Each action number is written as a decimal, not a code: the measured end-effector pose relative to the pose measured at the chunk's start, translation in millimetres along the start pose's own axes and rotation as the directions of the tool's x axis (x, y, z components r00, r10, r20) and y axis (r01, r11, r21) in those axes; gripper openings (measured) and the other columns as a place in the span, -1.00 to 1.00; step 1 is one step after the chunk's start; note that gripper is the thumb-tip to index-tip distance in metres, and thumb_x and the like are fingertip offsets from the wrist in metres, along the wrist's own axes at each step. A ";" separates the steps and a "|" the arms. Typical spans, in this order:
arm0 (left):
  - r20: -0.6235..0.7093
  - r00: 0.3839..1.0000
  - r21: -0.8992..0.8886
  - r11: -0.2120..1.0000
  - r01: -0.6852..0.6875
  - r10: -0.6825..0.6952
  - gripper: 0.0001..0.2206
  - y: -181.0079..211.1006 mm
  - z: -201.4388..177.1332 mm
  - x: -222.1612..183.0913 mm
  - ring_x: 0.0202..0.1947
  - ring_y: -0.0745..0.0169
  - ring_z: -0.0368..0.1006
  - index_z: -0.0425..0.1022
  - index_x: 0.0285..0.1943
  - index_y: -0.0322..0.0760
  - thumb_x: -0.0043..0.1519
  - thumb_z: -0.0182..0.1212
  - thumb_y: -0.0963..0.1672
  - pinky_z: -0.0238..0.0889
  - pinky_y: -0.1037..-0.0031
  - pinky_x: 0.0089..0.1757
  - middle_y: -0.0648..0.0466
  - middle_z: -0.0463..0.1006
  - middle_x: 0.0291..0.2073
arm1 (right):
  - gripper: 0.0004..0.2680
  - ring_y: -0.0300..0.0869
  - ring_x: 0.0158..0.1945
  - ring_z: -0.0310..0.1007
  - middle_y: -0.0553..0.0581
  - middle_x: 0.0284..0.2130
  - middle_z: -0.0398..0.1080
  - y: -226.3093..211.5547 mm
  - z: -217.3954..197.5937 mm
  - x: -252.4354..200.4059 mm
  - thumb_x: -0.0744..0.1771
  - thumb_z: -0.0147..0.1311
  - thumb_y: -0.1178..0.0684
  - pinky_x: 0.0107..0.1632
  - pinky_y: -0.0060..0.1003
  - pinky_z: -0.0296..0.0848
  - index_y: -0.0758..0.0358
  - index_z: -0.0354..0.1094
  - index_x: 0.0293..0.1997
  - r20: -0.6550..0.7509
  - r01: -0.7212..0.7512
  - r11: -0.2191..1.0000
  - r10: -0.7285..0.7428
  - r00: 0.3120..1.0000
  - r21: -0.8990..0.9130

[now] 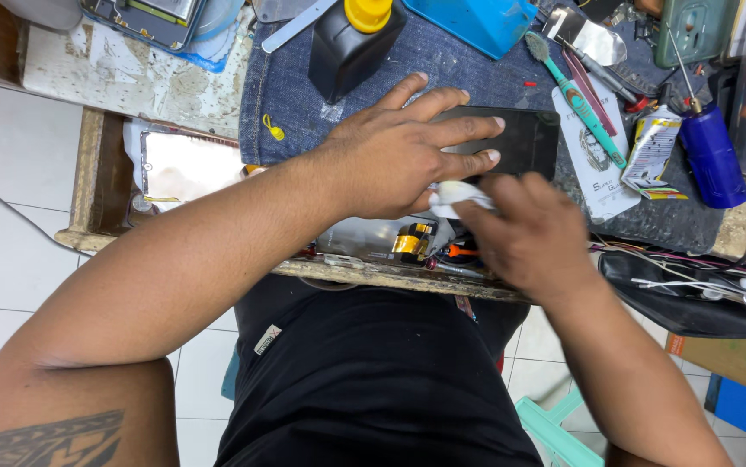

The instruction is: The person applies adhesive from a tube to the perimeter of a smartphone frame, aligns and presses a back panel onto the device, and wipes the exterior surfaces with a cloth.

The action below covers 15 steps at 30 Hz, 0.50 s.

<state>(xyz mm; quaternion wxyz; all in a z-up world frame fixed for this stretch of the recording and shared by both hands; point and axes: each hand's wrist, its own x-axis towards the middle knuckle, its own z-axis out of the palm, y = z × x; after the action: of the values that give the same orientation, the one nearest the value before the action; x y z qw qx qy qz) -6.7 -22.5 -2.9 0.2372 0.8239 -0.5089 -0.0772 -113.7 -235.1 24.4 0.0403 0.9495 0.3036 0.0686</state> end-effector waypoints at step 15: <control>0.025 0.999 -0.017 0.999 0.036 -0.036 -0.24 3.9 -4.0 1.7 0.45 0.09 -0.04 0.35 0.37 0.23 -0.12 0.51 -0.05 -0.29 0.02 0.36 0.31 0.11 0.45 | -0.72 -0.11 -0.26 0.35 -0.02 -0.25 0.33 -12.7 -1.8 8.8 0.21 0.23 0.10 -0.33 -0.20 0.39 -0.07 0.56 0.00 -0.039 0.000 1.000 0.000 0.999 0.012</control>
<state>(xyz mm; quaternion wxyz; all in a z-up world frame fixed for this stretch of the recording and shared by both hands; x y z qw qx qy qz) -7.6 -24.2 2.6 0.2366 0.8298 -0.4962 -0.0961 -114.1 -219.6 25.7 0.0288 0.9482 0.3048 0.0851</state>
